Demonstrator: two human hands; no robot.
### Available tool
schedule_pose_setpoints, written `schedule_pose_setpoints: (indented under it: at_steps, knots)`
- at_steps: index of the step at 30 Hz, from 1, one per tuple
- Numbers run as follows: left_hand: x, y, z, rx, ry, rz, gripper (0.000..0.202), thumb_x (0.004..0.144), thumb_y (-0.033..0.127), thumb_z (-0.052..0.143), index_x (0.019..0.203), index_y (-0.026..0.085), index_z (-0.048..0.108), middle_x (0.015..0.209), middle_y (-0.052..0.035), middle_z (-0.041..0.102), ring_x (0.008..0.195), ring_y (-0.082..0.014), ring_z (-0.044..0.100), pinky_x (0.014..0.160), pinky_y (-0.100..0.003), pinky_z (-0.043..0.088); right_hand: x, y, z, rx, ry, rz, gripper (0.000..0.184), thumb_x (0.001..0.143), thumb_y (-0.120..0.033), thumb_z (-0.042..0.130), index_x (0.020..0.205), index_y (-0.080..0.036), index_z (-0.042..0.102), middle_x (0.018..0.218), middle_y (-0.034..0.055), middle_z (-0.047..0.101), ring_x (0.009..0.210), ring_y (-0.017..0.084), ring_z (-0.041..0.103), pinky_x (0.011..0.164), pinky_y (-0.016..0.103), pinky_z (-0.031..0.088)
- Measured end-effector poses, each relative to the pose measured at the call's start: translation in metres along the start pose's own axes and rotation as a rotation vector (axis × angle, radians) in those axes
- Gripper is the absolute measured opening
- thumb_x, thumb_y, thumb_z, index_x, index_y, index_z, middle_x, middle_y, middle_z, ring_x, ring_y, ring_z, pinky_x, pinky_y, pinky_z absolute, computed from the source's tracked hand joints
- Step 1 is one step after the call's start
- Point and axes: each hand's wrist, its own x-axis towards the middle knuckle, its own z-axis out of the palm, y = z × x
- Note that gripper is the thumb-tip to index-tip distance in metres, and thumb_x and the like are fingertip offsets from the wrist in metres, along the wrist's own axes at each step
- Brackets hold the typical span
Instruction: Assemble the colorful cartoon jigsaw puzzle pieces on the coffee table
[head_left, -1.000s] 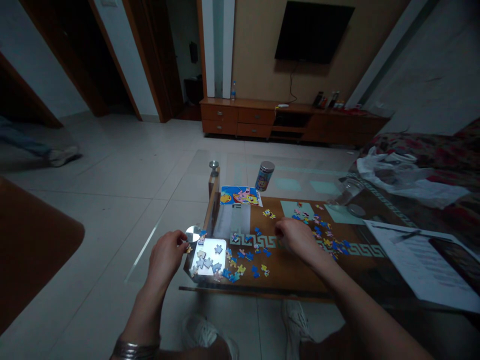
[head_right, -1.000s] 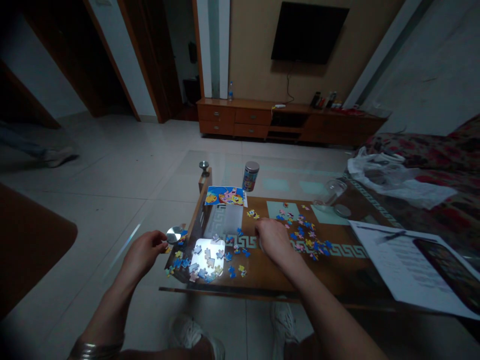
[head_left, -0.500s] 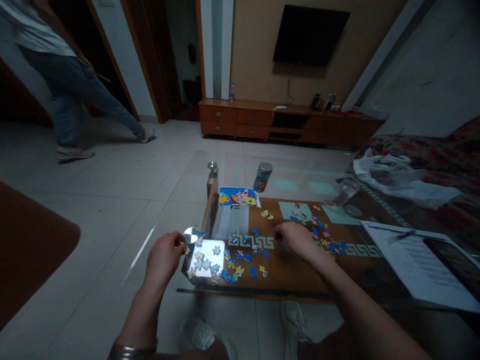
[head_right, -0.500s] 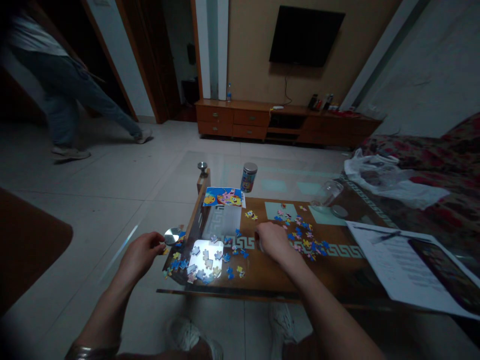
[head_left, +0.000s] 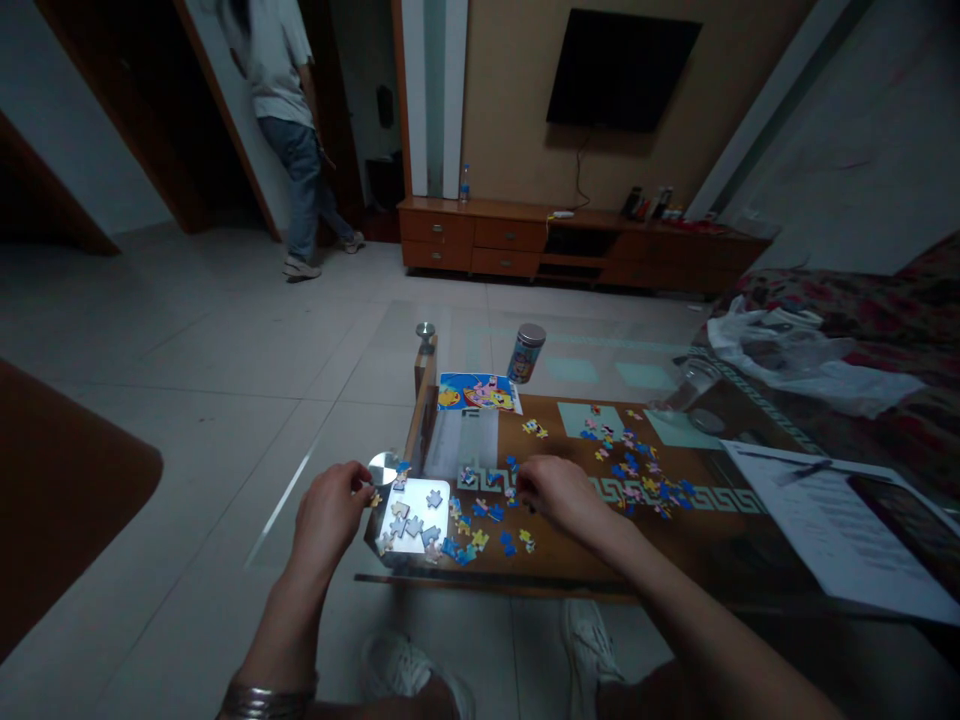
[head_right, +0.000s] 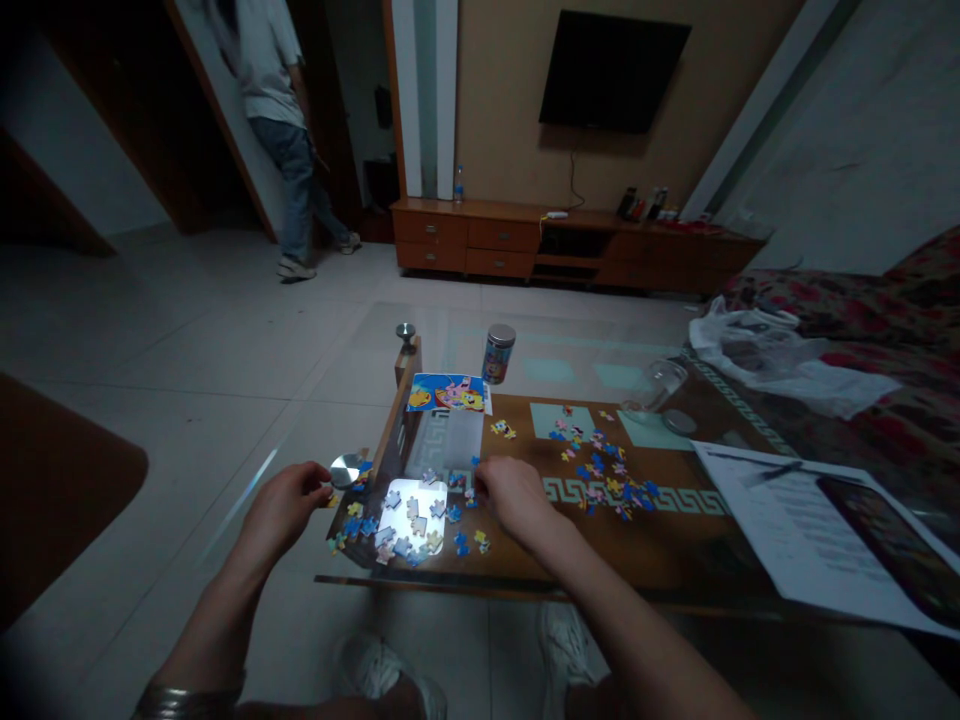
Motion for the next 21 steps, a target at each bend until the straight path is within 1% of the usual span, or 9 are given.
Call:
schedule_pose_setpoints:
  at_steps: [3,5,7,10,13,15,18,21]
  knots:
    - [0.0,-0.001,0.0,-0.005,0.001,-0.002,0.015,0.078,0.022,0.054,0.088,0.018,0.064,0.089,-0.0065,0.065,0.086,-0.0222,0.06,0.071,-0.031,0.04,0.0,-0.015,0.011,0.039,0.039,-0.096,0.013,0.082,-0.011,0.061,0.082,-0.018,0.072,0.088,0.008,0.071,0.081,0.021,0.063,0.063,0.028,0.036]
    - [0.001,-0.001,0.001,-0.009,0.003,-0.002,0.015,0.078,0.021,0.055,0.088,0.018,0.064,0.089,-0.0062,0.065,0.087,-0.0218,0.059,0.071,-0.03,0.039,0.001,-0.024,0.019,0.038,0.062,-0.127,0.009,0.083,-0.014,0.063,0.082,-0.017,0.071,0.088,0.0081,0.07,0.081,0.02,0.062,0.062,0.027,0.036]
    - [0.001,-0.001,0.001,-0.013,0.003,-0.003,0.013,0.078,0.021,0.055,0.088,0.019,0.064,0.088,-0.0057,0.065,0.087,-0.0212,0.06,0.07,-0.029,0.039,0.002,-0.031,0.026,0.019,0.08,-0.13,0.006,0.084,-0.017,0.064,0.083,-0.016,0.07,0.088,0.0088,0.069,0.082,0.021,0.062,0.063,0.028,0.036]
    - [0.002,-0.001,0.002,-0.019,0.0,-0.006,0.011,0.078,0.019,0.056,0.086,0.019,0.063,0.087,-0.0049,0.065,0.086,-0.0199,0.06,0.069,-0.028,0.039,0.003,-0.04,0.031,-0.02,0.095,-0.103,0.008,0.083,-0.02,0.066,0.086,-0.014,0.069,0.091,0.011,0.068,0.084,0.022,0.061,0.064,0.029,0.037]
    - [0.001,0.001,0.001,-0.025,0.005,-0.013,0.01,0.079,0.018,0.056,0.086,0.018,0.063,0.087,-0.0054,0.065,0.084,-0.0195,0.059,0.069,-0.028,0.039,0.004,-0.048,0.03,-0.052,0.083,-0.065,0.01,0.081,-0.016,0.067,0.09,-0.012,0.069,0.095,0.0127,0.068,0.087,0.024,0.061,0.065,0.03,0.037]
    - [0.0,0.003,0.0,-0.029,0.011,-0.019,0.009,0.079,0.018,0.057,0.085,0.018,0.063,0.087,-0.0055,0.064,0.083,-0.0196,0.059,0.069,-0.028,0.039,0.005,-0.051,0.028,-0.058,0.072,-0.063,0.012,0.08,-0.011,0.066,0.091,-0.012,0.069,0.096,0.0124,0.068,0.087,0.024,0.062,0.065,0.03,0.037]
    - [-0.002,0.005,-0.002,-0.038,0.022,-0.024,0.009,0.077,0.017,0.058,0.084,0.018,0.064,0.087,-0.0055,0.064,0.084,-0.0197,0.059,0.07,-0.029,0.039,0.008,-0.051,0.029,-0.042,0.079,-0.079,0.012,0.078,-0.008,0.063,0.088,-0.013,0.068,0.095,0.0117,0.068,0.087,0.023,0.062,0.064,0.029,0.037]
    - [-0.002,0.007,-0.003,-0.044,0.034,-0.023,0.009,0.077,0.015,0.059,0.083,0.018,0.064,0.088,-0.0064,0.064,0.085,-0.0203,0.058,0.072,-0.03,0.039,0.012,-0.047,0.035,0.038,0.097,-0.071,0.011,0.075,-0.009,0.064,0.084,-0.015,0.067,0.09,0.0091,0.068,0.08,0.021,0.062,0.062,0.028,0.035]
